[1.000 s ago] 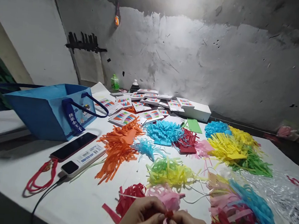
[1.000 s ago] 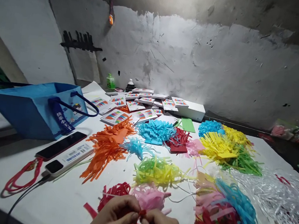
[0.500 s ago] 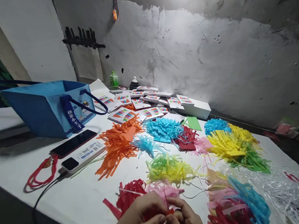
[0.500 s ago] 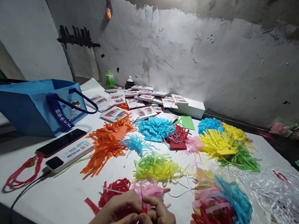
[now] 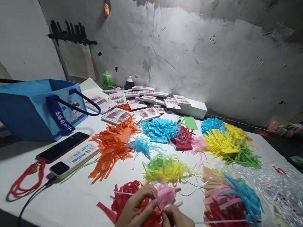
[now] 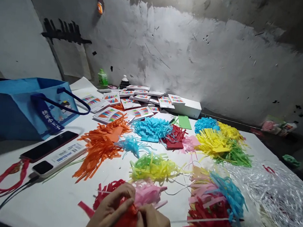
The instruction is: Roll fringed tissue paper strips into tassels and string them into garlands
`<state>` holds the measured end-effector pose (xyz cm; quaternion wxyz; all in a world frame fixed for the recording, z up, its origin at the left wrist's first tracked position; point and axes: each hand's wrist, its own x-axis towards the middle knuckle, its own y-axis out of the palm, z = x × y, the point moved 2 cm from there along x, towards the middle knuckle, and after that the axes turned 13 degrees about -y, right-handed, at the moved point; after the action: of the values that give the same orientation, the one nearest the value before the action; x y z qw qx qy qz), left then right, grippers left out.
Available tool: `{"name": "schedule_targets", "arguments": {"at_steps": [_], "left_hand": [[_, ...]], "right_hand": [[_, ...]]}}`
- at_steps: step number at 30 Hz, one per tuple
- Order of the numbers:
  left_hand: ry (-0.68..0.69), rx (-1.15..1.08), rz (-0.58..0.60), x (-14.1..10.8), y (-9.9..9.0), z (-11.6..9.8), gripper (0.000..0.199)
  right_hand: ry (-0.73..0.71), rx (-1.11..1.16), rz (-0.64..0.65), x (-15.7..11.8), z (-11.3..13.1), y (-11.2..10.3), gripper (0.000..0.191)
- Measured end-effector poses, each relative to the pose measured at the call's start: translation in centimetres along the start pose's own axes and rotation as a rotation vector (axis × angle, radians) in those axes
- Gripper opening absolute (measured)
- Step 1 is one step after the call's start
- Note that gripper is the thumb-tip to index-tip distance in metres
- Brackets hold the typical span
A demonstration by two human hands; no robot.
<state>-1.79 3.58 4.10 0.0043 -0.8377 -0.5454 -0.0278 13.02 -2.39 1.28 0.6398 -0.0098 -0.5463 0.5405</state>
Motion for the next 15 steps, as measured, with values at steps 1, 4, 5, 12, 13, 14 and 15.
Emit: {"name": "schedule_targets", "arguments": {"at_steps": [1, 4, 5, 12, 13, 14, 15], "left_hand": [[-0.002, -0.025, -0.054, 0.4, -0.8, -0.1, 0.021], [0.026, -0.111, -0.32, 2.1, -4.7, -0.8, 0.022], [0.052, -0.155, -0.423, 2.7, -6.2, -1.1, 0.022], [0.235, -0.042, -0.402, 3.0, -5.2, -2.9, 0.012], [0.265, 0.026, -0.289, 2.5, -3.5, -3.0, 0.011], [0.294, 0.088, -0.181, 2.1, -1.7, -3.1, 0.011], [0.32, 0.139, -0.092, 1.8, -0.3, -3.1, 0.013]], "right_hand": [[-0.049, -0.067, 0.037, -0.2, -0.8, -1.0, 0.023], [-0.258, -0.349, 0.15, -1.6, -4.7, -6.4, 0.011], [-0.327, -0.475, 0.182, -2.2, -6.3, -8.7, 0.011], [-0.057, -0.846, -0.172, -1.3, -6.8, -13.4, 0.032], [-0.094, -0.663, -0.161, -0.4, -5.1, -11.3, 0.038], [-0.148, -0.491, -0.154, 0.4, -3.4, -9.1, 0.041], [-0.126, -0.325, -0.107, 1.0, -2.1, -6.9, 0.041]]}}
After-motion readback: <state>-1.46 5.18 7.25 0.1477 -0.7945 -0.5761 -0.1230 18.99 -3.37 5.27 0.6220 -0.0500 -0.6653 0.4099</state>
